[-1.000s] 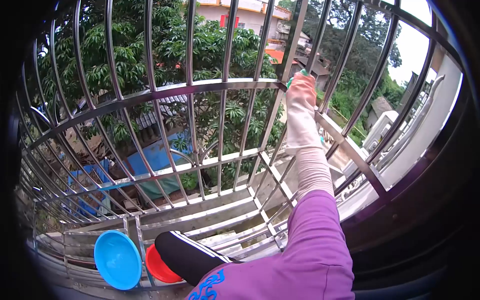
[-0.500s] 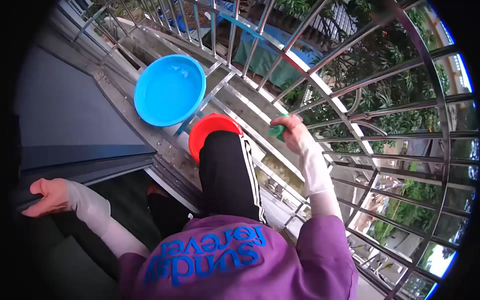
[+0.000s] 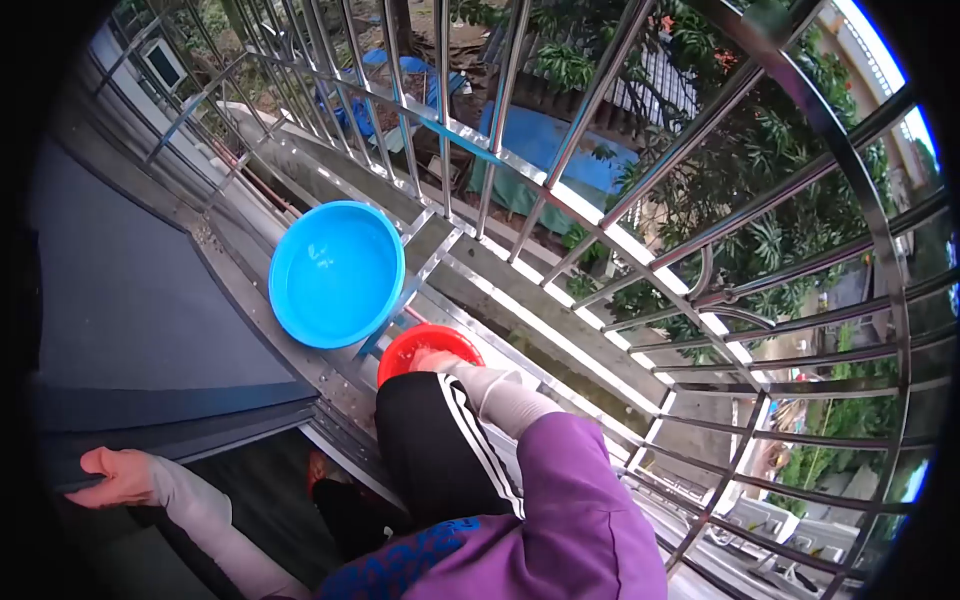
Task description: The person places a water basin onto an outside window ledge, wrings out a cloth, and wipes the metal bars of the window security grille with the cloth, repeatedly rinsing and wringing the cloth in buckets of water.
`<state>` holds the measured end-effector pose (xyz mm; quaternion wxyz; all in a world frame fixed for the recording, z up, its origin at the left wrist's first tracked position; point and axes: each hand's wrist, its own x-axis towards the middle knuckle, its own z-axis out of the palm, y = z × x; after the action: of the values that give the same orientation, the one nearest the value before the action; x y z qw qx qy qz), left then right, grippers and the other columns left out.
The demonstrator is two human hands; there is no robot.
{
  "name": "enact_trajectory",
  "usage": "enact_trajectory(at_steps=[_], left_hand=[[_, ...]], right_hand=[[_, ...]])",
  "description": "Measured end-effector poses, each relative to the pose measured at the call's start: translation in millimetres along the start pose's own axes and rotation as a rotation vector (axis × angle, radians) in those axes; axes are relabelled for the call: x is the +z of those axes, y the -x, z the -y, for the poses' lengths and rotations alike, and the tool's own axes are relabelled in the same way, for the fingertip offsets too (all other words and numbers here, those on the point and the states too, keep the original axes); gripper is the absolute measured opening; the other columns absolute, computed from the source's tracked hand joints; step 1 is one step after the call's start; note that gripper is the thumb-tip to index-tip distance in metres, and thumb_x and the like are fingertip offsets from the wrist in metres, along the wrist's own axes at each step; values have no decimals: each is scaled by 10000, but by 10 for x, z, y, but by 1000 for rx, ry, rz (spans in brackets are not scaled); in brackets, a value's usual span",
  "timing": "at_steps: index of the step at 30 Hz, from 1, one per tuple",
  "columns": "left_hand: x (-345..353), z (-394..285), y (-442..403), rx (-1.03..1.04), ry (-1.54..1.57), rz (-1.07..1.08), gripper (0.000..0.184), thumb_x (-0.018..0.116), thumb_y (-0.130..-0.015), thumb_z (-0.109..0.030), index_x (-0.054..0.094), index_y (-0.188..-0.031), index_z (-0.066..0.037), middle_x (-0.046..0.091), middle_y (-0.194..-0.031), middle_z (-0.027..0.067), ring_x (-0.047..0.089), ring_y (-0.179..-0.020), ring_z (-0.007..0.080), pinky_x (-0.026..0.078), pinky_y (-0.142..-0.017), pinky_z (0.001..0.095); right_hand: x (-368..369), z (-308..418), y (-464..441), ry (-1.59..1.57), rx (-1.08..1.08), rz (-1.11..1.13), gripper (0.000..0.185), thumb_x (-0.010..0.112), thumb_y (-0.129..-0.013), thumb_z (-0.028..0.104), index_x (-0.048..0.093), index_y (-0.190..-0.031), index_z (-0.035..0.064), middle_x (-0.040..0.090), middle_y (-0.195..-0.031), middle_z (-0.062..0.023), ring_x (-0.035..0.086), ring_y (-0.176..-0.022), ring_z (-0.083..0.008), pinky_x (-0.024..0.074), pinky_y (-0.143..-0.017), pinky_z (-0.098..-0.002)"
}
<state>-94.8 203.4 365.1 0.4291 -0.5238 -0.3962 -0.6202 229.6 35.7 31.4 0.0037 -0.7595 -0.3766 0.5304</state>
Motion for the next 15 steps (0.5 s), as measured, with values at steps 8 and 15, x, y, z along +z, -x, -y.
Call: enact_trajectory(at_steps=[8,15], left_hand=[[-44,-31,-35,90,-74,-33,484,551,-945,-161,381,-1310,109,519,-1233,208,579,-1029,277,469,-916,305],[-72,-141,-93,-41,38,27,479,537,-944,-90,355,-1347,95,477,-1295,224,535,-1114,295,433,-969,325]], right_hand=[[-1678,63,1280,-424,-597,-461,280,575,-784,-83,652,-975,106,630,-848,-17,600,-810,-130,487,-712,-268],[-4056,1202,3589,453,-816,-1923,184,637,-847,84,611,-1019,145,606,-983,-107,608,-903,-246,496,-774,-338]])
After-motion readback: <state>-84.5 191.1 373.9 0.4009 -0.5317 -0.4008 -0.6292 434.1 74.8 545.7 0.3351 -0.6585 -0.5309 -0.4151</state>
